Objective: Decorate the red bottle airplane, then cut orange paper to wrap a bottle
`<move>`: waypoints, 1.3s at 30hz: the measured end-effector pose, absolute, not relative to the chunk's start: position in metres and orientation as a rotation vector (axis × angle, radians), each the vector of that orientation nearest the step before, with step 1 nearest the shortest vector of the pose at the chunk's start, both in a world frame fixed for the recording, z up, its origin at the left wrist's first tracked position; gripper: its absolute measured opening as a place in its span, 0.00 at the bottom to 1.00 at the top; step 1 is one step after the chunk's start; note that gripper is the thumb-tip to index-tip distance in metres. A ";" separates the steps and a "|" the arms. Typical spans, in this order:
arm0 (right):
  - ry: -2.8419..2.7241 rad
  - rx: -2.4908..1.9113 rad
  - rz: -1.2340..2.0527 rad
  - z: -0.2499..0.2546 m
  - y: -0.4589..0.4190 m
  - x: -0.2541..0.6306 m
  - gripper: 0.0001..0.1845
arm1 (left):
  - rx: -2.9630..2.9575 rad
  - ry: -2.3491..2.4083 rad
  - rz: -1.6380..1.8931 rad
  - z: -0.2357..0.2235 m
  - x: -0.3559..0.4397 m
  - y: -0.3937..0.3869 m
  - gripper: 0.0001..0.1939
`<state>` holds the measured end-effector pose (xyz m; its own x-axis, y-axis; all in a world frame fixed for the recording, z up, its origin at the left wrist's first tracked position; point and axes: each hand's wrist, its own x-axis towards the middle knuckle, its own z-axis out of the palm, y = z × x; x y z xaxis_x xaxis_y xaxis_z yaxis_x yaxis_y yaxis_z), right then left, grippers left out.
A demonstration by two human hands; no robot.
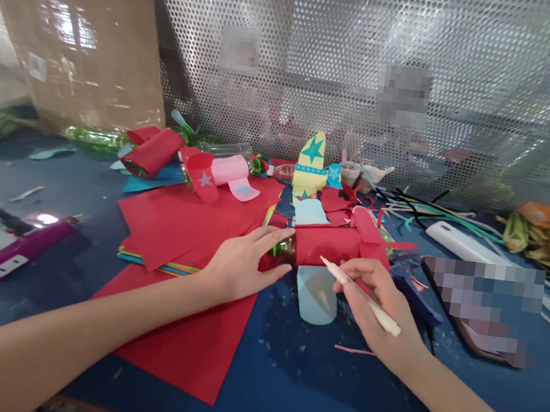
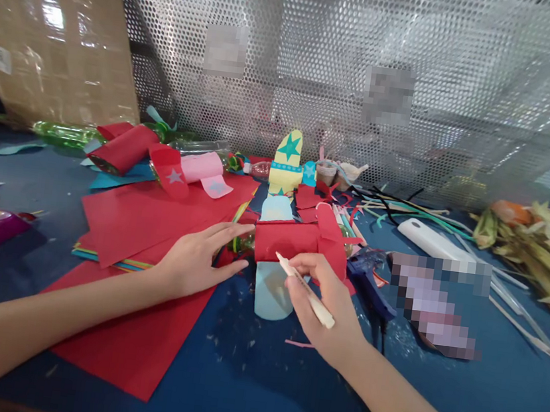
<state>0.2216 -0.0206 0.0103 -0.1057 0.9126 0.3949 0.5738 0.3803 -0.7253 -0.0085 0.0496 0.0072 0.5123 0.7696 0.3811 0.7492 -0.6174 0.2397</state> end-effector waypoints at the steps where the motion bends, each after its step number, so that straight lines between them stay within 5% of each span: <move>1: -1.783 -1.304 0.491 0.010 -0.020 0.221 0.06 | 2.693 1.374 0.702 0.006 -0.008 0.050 0.25; 39: -1.915 -1.346 0.356 0.012 -0.014 0.214 0.03 | 3.049 1.231 0.521 0.001 -0.009 0.047 0.22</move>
